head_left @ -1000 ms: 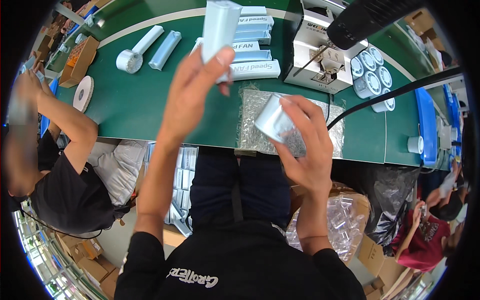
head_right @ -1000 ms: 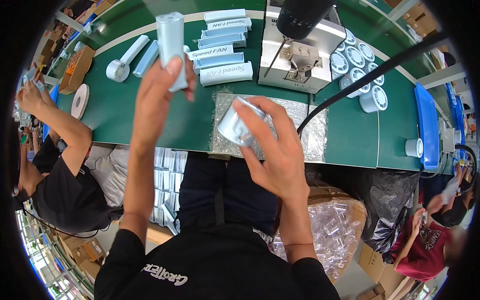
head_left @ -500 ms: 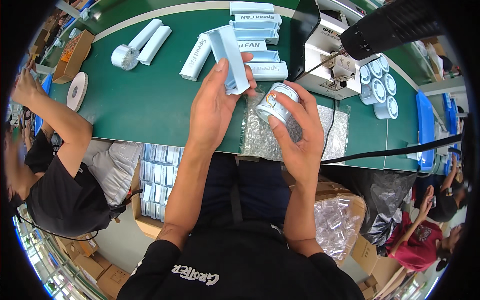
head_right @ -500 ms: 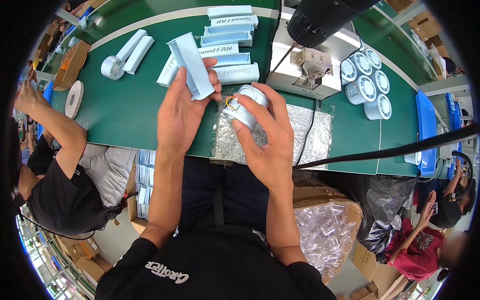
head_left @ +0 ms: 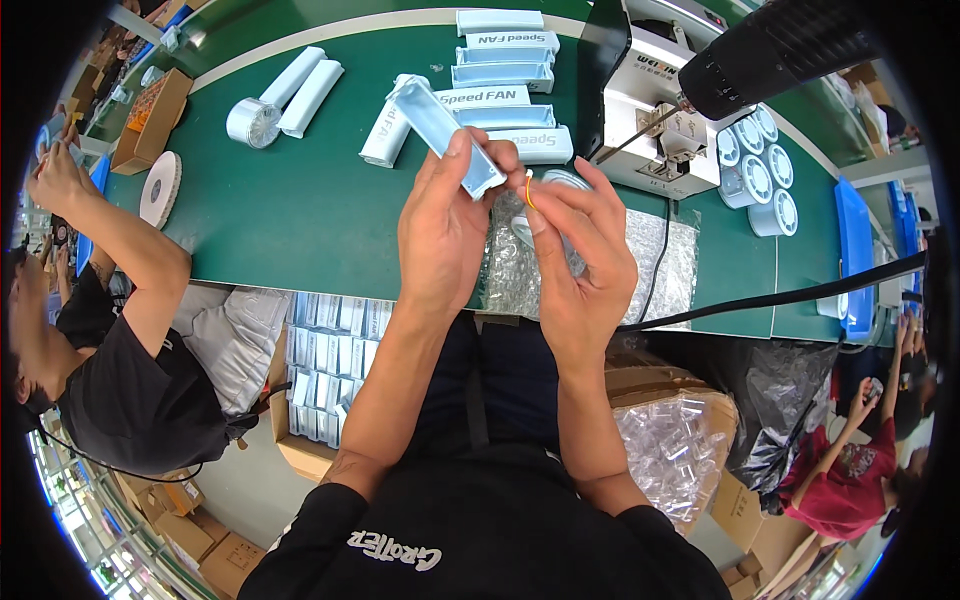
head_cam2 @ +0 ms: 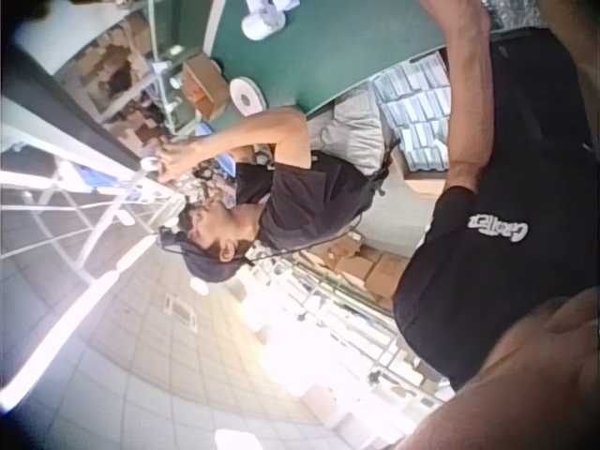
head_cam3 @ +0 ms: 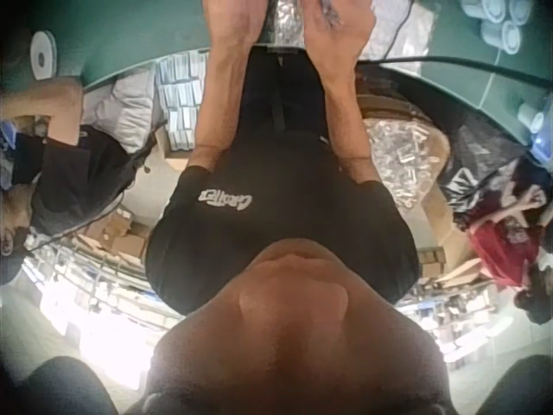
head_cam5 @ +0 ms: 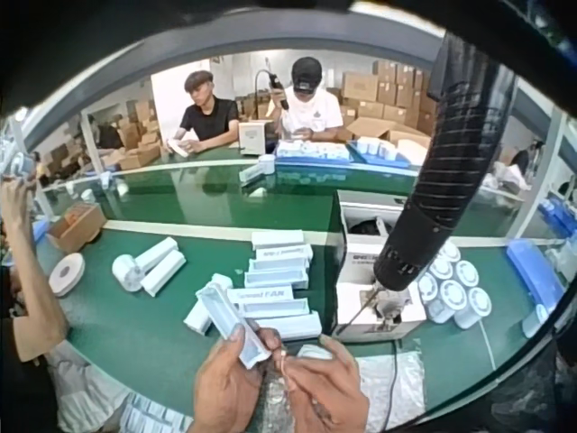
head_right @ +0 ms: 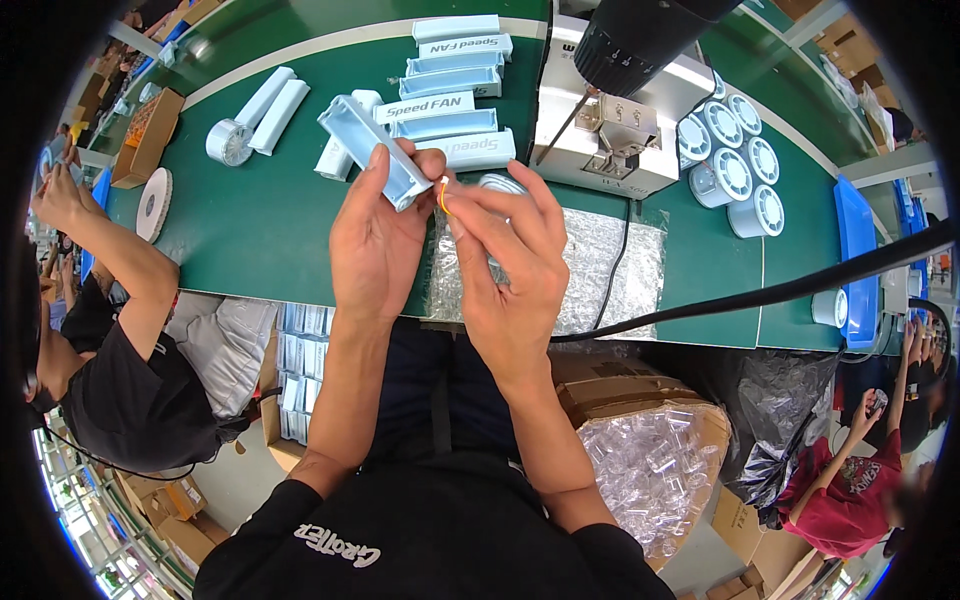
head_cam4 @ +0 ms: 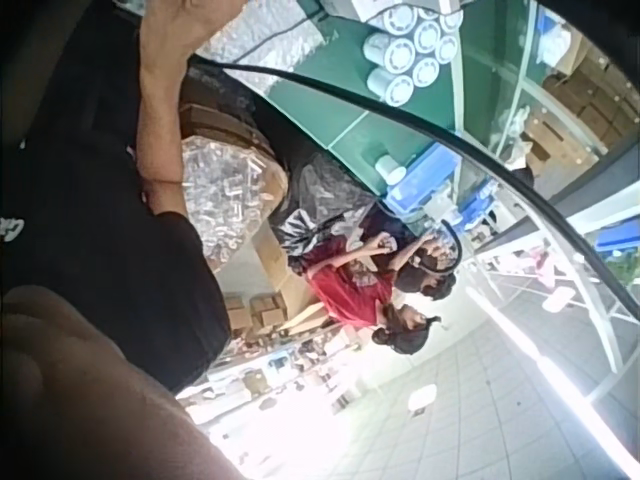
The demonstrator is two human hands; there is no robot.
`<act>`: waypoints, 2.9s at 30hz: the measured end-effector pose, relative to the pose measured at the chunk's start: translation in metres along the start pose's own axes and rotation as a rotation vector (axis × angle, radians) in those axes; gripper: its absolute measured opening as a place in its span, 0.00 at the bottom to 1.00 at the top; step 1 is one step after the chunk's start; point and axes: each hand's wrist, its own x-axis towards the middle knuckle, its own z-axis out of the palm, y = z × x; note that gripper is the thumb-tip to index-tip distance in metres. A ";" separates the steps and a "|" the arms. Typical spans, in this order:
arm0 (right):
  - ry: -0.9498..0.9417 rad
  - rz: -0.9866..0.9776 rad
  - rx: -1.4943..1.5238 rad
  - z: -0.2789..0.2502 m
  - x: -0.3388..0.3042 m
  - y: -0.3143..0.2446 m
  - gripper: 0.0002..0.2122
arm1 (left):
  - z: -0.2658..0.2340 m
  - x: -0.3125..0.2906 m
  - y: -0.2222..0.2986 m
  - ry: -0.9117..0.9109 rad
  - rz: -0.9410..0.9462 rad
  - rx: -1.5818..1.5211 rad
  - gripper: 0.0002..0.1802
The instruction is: Assemble handheld fans by attaching housings, internal components, and using an electric screwdriver to secure them.
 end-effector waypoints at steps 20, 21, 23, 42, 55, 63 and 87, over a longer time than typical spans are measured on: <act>-0.055 -0.006 0.056 0.003 -0.003 0.005 0.10 | 0.025 -0.010 0.000 -0.016 0.085 0.191 0.16; -0.049 0.005 0.109 0.004 -0.003 0.005 0.11 | 0.023 -0.010 -0.004 -0.017 0.083 0.190 0.16; -0.022 0.025 0.225 -0.004 -0.003 0.006 0.13 | 0.020 -0.009 -0.010 -0.082 0.186 0.342 0.13; -0.158 0.144 0.262 -0.060 0.047 0.004 0.19 | 0.012 -0.011 -0.004 -0.307 0.252 0.959 0.38; -0.369 -0.235 0.034 -0.077 0.047 0.009 0.26 | -0.001 -0.010 -0.006 -0.377 0.302 0.893 0.34; -0.242 -0.259 0.060 -0.073 0.039 0.020 0.26 | -0.001 -0.009 -0.005 -0.392 0.339 0.963 0.33; -0.210 -0.223 0.109 -0.071 0.032 0.022 0.28 | -0.002 -0.010 -0.005 -0.417 0.323 0.904 0.33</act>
